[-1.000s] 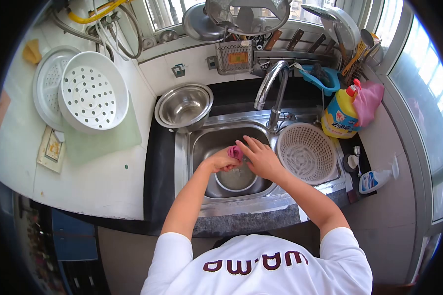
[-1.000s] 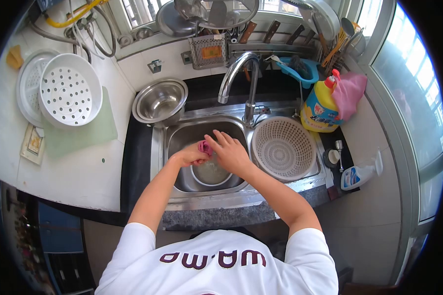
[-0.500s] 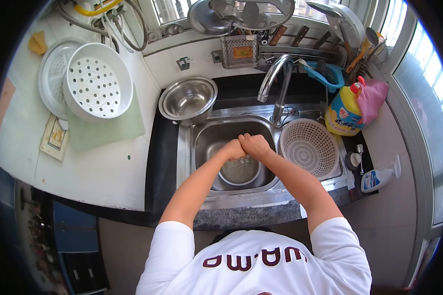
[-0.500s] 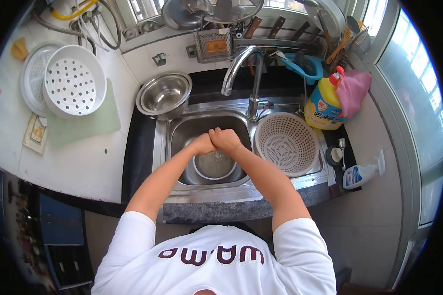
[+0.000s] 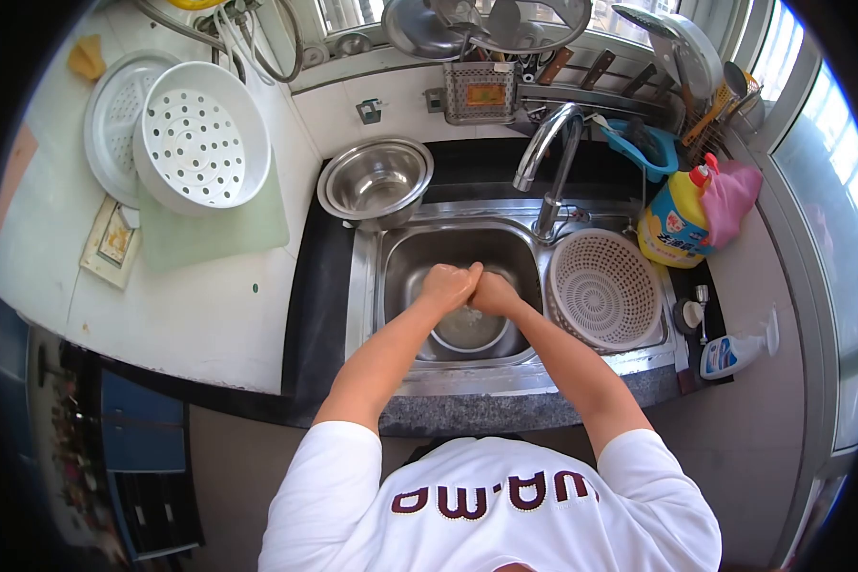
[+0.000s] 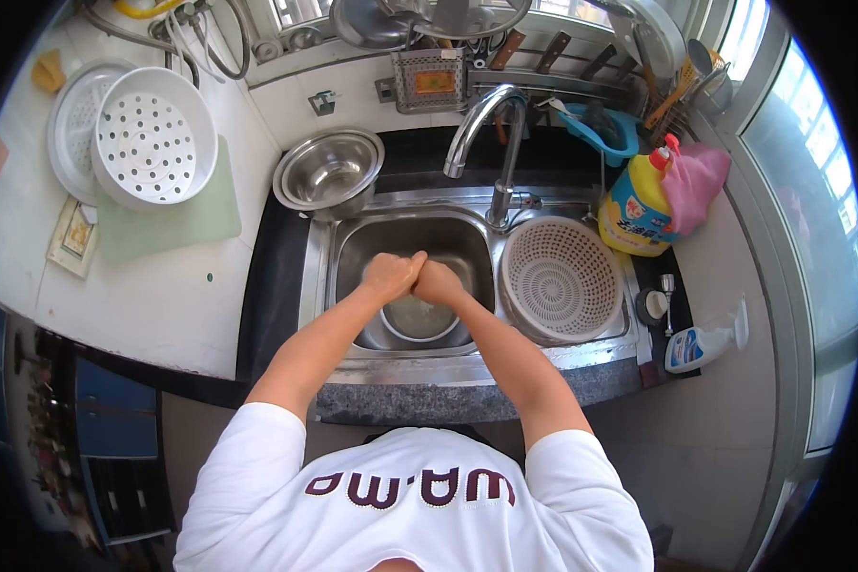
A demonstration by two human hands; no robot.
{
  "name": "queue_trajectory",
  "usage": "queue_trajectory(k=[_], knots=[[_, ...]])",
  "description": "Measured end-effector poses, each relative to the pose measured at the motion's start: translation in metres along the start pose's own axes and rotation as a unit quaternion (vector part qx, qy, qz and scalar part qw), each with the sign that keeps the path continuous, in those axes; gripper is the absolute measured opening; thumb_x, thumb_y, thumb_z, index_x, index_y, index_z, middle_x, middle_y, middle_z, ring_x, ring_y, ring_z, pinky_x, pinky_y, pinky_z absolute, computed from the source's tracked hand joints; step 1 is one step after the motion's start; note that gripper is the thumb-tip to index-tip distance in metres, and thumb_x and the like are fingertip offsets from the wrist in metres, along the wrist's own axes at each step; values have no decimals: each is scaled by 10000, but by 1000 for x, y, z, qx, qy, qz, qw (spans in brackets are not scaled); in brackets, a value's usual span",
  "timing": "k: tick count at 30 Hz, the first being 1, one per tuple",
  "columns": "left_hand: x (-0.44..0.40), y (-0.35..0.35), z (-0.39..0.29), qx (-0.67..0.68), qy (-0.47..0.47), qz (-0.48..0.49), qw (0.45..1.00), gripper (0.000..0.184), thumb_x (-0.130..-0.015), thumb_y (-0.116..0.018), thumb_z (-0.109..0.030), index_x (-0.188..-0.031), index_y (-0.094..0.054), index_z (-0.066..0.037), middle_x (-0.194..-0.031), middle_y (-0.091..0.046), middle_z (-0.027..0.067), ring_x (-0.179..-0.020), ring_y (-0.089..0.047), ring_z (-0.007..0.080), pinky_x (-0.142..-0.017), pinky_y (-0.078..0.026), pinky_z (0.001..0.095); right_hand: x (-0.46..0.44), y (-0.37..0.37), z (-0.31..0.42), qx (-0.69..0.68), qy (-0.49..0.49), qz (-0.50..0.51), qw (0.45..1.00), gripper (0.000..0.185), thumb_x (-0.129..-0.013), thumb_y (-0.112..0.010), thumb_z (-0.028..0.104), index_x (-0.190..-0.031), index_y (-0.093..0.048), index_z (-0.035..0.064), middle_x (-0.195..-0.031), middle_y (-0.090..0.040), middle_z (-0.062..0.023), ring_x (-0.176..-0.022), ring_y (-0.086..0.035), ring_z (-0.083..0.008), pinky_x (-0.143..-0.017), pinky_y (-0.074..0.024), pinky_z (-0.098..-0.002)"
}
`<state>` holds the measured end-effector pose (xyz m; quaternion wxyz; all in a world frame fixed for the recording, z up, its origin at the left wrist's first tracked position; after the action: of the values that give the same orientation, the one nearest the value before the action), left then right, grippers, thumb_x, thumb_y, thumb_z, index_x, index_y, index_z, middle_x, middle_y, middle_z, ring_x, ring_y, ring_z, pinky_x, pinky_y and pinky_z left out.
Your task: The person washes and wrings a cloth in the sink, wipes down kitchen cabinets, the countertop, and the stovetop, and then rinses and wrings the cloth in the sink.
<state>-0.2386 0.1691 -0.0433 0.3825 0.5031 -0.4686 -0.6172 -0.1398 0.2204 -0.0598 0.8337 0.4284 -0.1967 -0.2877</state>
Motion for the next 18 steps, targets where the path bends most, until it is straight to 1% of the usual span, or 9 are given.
queue_trajectory(k=[2,4,5,7,8,10,13,17,18], knots=[[1,-2,5,-23,-36,-17,999,123,-732,-538,-159,-839,-514,-103,-581,-601,76,-535,-616,237,-436,-454,342,3,-8,-1,-39,23,-5,999,214,-670,-610,135,-856,-614,30,-853,-633,-178,-815,-615,-307,-691,-472,-398],[0,0,8,-45,-72,-34,996,142,-726,-544,-180,-853,-519,-121,-574,-593,69,-520,-608,221,-419,-446,328,13,-2,9,-250,43,-39,966,122,-666,-578,65,-779,-583,19,-694,-618,-128,-584,-587,-255,-521,-435,-368],[-2,1,10,-48,-93,-42,994,119,-731,-539,-183,-836,-524,-128,-566,-586,57,-512,-603,215,-419,-445,323,16,3,13,-250,44,-38,966,122,-666,-578,65,-779,-583,19,-694,-618,-128,-584,-587,-255,-521,-435,-368],[-6,9,13,-52,-112,-51,991,96,-736,-534,-186,-818,-529,-136,-559,-580,45,-503,-599,208,-419,-444,318,21,11,21,-449,-132,97,878,45,-663,-546,9,-693,-524,34,-557,-492,-43,-419,-441,-156,-394,-324,-296],[-8,13,14,-48,-124,-58,989,102,-730,-541,-192,-819,-535,-142,-566,-580,40,-508,-598,199,-420,-444,315,20,11,21,-448,-131,98,879,45,-663,-546,9,-693,-524,34,-557,-492,-43,-419,-441,-156,-394,-324,-296],[-10,27,14,-46,-134,-64,988,108,-725,-549,-198,-820,-540,-147,-573,-580,34,-513,-598,191,-421,-444,312,21,11,23,-582,-131,122,793,98,-647,-519,-17,-665,-468,65,-508,-370,21,-359,-322,-89,-330,-192,-250],[-10,45,16,-18,-126,-112,985,65,-728,-541,-194,-772,-515,-154,-566,-580,42,-514,-604,191,-416,-449,320,25,24,28,-624,-91,174,756,120,-673,-540,1,-744,-472,71,-543,-385,4,-405,-361,-93,-369,-255,-245],[7,35,24,110,28,-59,992,131,-745,-549,-180,-843,-492,-115,-632,-594,97,-595,-607,286,-499,-465,391,28,-27,-17,-684,-45,172,707,199,-716,-568,78,-904,-510,51,-678,-538,-36,-534,-512,-141,-484,-398,-273],[14,23,28,159,110,-23,981,172,-742,-567,-171,-876,-487,-100,-659,-598,121,-630,-603,331,-544,-470,421,38,-48,-32,-538,-57,135,830,255,-738,-559,111,-979,-499,52,-783,-554,-31,-623,-535,-155,-562,-415,-292]])
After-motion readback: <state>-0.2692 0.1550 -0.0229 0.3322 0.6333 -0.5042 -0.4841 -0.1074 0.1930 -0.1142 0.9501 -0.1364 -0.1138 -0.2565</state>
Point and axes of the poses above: each hand's wrist, its own x-axis away from the middle knuckle, its own y-axis out of the back of the hand, z = x × y, the point moved 2 cm from there along -x, towards the middle knuckle
